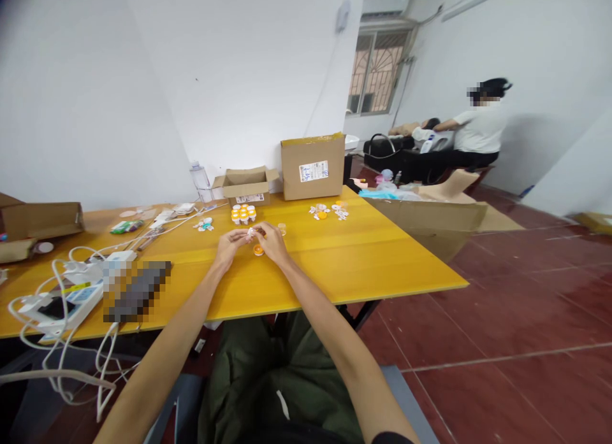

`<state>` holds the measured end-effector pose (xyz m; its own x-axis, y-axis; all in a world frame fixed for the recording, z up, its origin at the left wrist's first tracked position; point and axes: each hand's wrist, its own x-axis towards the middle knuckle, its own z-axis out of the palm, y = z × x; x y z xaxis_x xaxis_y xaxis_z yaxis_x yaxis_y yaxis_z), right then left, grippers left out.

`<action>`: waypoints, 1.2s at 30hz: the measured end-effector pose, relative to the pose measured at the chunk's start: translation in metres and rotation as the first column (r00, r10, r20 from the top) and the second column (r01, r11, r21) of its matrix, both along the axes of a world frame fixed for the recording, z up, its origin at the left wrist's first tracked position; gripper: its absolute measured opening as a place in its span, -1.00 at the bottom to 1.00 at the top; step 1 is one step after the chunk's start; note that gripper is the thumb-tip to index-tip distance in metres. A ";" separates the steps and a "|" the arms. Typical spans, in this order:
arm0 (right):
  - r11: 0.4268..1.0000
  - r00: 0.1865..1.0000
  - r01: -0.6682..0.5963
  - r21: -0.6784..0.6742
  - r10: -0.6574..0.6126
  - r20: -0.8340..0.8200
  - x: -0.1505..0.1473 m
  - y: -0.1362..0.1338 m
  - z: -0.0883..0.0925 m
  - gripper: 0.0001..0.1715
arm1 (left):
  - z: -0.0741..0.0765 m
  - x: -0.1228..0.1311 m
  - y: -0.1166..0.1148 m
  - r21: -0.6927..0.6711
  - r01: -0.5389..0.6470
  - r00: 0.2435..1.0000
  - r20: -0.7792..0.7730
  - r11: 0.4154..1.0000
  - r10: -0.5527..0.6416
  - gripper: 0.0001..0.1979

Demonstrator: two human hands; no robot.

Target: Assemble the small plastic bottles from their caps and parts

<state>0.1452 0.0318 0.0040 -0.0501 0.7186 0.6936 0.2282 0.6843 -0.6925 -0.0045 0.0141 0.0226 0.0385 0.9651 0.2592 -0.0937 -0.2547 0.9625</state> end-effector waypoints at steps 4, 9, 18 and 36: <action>1.000 1.000 0.008 -0.016 -0.008 0.005 0.000 0.000 0.000 -0.87 | -0.001 -0.001 0.001 -0.002 0.005 1.000 -0.012 1.000 -0.005 -0.72; 0.999 0.999 0.014 -0.037 -0.013 0.031 0.000 0.000 0.001 -0.87 | 0.000 0.000 0.000 -0.010 -0.002 1.000 -0.015 1.000 0.002 -0.72; 0.998 0.995 0.048 -0.030 -0.045 0.085 0.000 -0.001 -0.001 -0.86 | -0.001 -0.001 0.000 -0.015 0.011 1.000 0.008 1.000 -0.011 -0.71; 0.995 0.976 0.096 0.006 -0.095 0.197 0.001 -0.007 0.001 -0.93 | -0.001 0.001 0.000 -0.058 -0.020 1.000 0.018 0.998 0.021 -0.69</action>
<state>0.1459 0.0246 0.0046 -0.1167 0.7294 0.6741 0.4247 0.6502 -0.6300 -0.0036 0.0138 0.0217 0.0139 0.9790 0.2032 -0.1073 -0.2006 0.9738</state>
